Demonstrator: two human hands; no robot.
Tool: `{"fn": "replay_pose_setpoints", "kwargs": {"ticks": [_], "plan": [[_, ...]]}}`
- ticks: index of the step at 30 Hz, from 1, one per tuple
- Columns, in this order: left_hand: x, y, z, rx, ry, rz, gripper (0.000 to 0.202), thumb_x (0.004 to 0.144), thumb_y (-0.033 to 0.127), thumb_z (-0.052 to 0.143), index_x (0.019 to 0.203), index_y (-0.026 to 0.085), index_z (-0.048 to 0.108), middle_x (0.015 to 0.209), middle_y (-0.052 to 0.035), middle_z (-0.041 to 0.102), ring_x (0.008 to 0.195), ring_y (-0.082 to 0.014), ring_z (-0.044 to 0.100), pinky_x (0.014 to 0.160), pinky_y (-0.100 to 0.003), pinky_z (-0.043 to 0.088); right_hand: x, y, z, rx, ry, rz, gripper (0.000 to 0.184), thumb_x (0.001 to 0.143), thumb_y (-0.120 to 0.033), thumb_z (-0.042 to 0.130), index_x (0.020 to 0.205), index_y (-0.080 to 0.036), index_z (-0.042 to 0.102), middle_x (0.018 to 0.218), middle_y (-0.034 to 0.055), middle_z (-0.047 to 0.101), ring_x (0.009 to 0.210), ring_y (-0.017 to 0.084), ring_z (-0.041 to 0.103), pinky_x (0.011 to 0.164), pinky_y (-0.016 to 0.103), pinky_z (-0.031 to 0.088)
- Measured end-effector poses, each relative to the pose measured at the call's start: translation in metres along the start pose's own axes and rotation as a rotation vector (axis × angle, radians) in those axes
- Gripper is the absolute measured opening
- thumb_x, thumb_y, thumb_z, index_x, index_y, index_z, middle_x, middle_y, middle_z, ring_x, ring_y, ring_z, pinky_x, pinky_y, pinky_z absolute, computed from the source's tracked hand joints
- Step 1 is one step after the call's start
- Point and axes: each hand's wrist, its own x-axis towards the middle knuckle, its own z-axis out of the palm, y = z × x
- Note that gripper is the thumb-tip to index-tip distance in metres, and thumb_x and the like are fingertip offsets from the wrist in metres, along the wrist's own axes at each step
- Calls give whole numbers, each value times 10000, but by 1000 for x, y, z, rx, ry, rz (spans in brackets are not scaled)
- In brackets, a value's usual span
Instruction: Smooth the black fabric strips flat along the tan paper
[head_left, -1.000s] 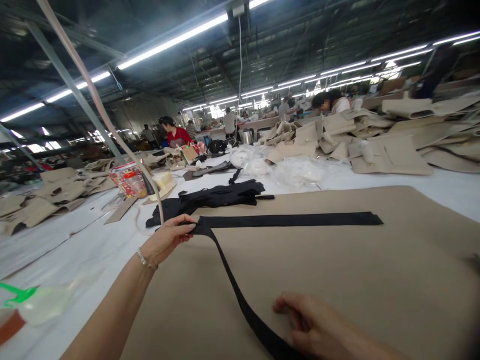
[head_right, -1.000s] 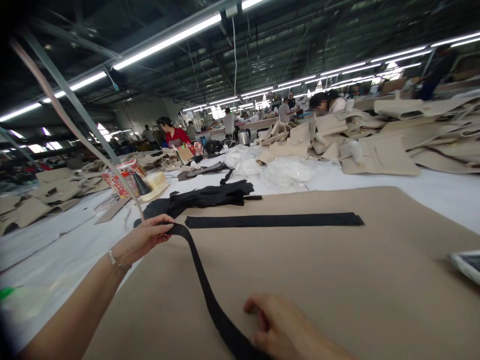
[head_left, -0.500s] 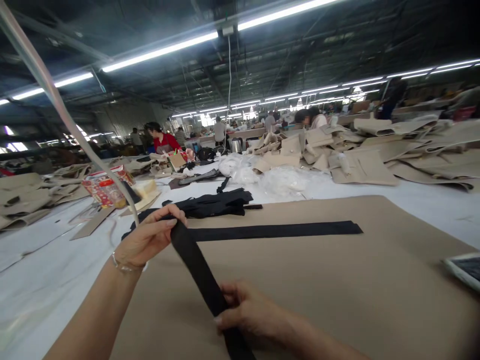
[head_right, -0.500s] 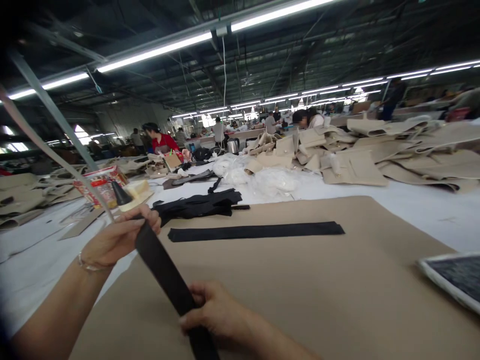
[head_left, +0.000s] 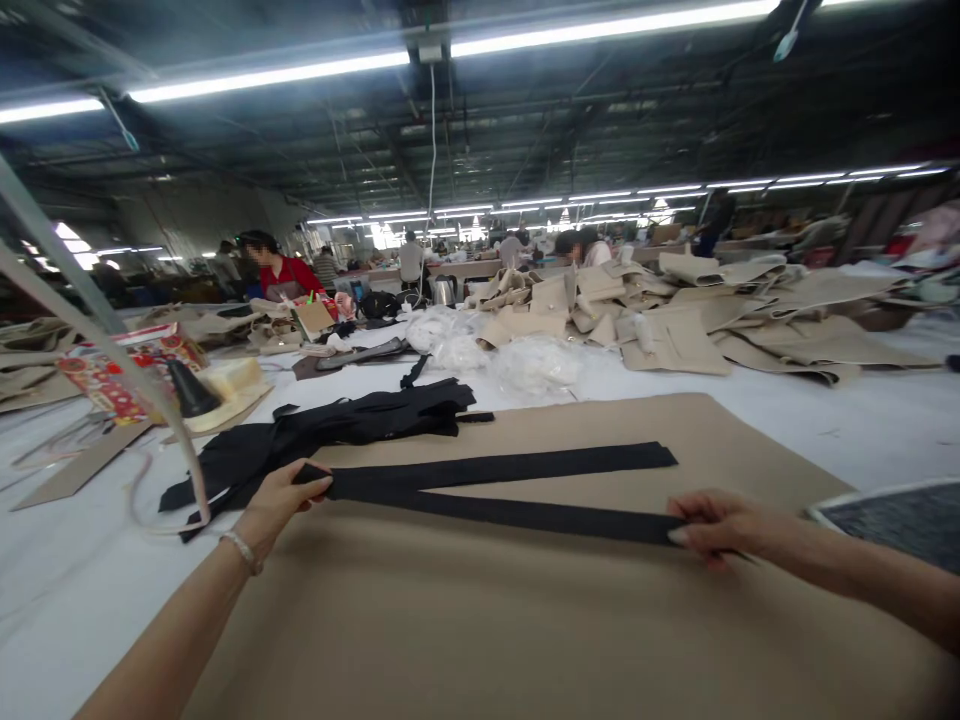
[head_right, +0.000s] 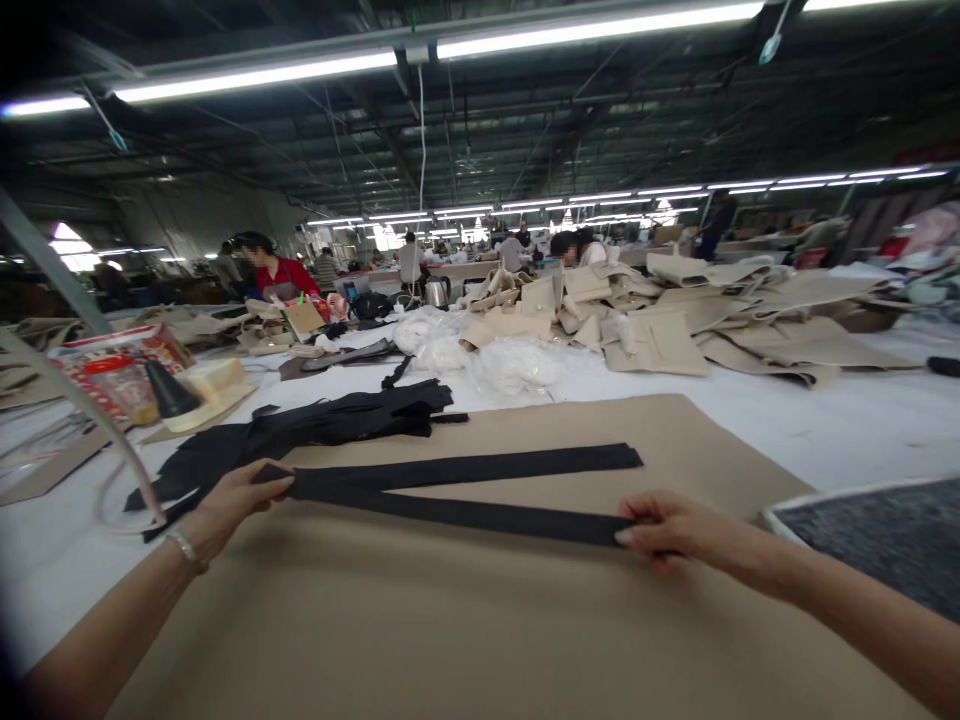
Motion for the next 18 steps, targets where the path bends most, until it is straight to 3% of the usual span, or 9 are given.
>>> {"fn": "replay_pose_setpoints", "kwargs": {"ticks": [3, 6, 12, 18], "plan": [[8, -4, 16, 148, 78, 80, 391, 599, 473, 726, 868, 199, 652, 688, -8, 625, 717, -229, 581, 655, -307, 431, 33, -3, -36, -258, 190, -76, 428, 691, -586, 610, 796, -171, 621, 663, 29, 572, 599, 169, 531, 566, 277, 450], [14, -7, 30, 296, 172, 141, 341, 669, 437, 662, 928, 217, 638, 834, -39, 647, 862, -287, 600, 786, -366, 443, 64, -7, -52, -390, 344, -89, 340, 694, -454, 605, 895, -183, 635, 794, 48, 631, 727, 211, 573, 662, 310, 464], [15, -17, 53, 515, 233, 253, 422, 815, 382, 525, 1210, 244, 580, 1003, -80, 637, 982, -314, 587, 877, -405, 442, 90, 4, -47, -660, 515, -49, 297, 755, -250, 563, 1040, -204, 635, 956, 65, 665, 879, 241, 603, 758, 329, 433], [17, -28, 66, 645, 313, 290, 312, 843, 401, 484, 897, 211, 725, 1051, -120, 567, 1074, -330, 526, 989, -451, 396, 86, 12, -33, -850, 632, -48, 331, 777, -210, 555, 1102, -206, 616, 1088, 95, 625, 1048, 296, 548, 887, 440, 396]]}}
